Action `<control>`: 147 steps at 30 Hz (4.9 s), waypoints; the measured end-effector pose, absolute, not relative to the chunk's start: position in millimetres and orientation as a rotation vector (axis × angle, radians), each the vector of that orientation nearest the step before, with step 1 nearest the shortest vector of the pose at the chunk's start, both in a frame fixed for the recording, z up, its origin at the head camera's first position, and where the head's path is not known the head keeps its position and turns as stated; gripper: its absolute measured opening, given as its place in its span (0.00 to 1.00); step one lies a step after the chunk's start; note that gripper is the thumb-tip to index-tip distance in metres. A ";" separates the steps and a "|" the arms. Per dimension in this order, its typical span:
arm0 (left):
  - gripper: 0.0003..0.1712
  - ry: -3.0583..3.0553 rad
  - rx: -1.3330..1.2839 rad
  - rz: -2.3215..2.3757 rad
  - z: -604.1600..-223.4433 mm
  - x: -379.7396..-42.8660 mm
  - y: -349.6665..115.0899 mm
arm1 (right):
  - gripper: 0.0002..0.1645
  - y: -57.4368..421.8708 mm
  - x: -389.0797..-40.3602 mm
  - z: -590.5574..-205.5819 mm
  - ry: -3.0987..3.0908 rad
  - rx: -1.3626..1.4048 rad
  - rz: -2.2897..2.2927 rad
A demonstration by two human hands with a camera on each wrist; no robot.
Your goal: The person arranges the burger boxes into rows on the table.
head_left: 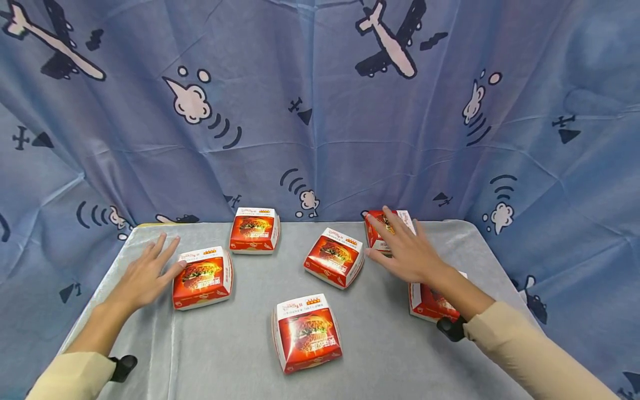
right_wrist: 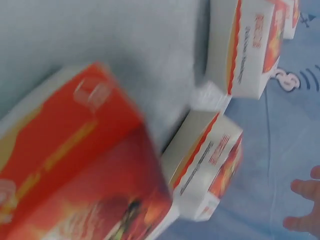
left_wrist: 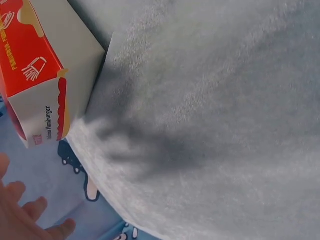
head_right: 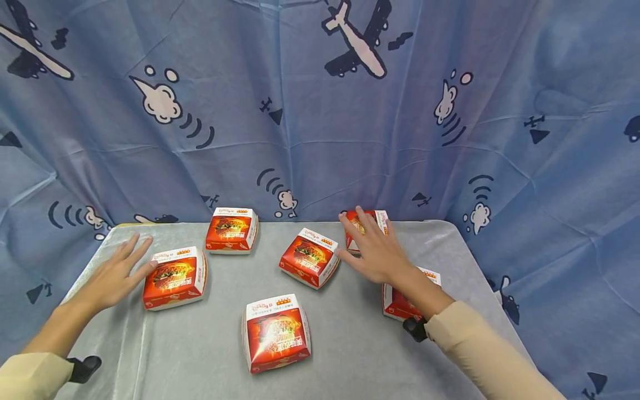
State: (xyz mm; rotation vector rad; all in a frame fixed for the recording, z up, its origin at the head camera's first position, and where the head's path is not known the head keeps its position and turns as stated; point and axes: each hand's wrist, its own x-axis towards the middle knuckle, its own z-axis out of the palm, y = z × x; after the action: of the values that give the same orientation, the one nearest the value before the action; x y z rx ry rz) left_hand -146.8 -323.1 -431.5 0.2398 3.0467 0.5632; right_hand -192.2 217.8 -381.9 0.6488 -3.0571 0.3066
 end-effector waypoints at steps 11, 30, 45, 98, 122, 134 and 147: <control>0.44 2.970 0.248 0.700 -437.5 -141.3 -321.4 | 0.46 182.8 -185.7 -386.2 -3.053 0.785 0.555; 0.45 2.891 0.286 0.899 -446.0 -137.5 -317.1 | 0.44 139.5 -178.0 -385.8 -3.094 0.917 0.885; 0.44 2.815 0.225 1.029 -449.5 -135.0 -309.0 | 0.45 110.4 -174.7 -392.2 -3.143 0.958 1.060; 0.42 2.912 0.309 0.826 -449.7 -138.4 -264.9 | 0.37 45.2 -164.6 -409.5 -3.284 1.448 1.127; 0.41 2.920 0.330 0.828 -445.6 -135.9 -260.8 | 0.37 38.4 -162.3 -409.5 -3.386 1.415 0.991; 0.46 2.826 0.562 0.934 -440.9 -139.9 -256.9 | 0.39 36.3 -165.3 -412.8 -3.353 1.411 0.964; 0.38 2.808 0.607 0.918 -438.0 -138.5 -254.8 | 0.39 28.3 -158.6 -410.4 -3.323 1.516 0.972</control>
State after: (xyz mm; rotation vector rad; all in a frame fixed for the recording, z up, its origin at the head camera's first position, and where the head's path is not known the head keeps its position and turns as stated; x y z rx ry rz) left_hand -138.5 -254.8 -438.0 0.6067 2.8075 0.9185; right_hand -158.6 28.3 -410.4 1.5159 -3.3226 0.9717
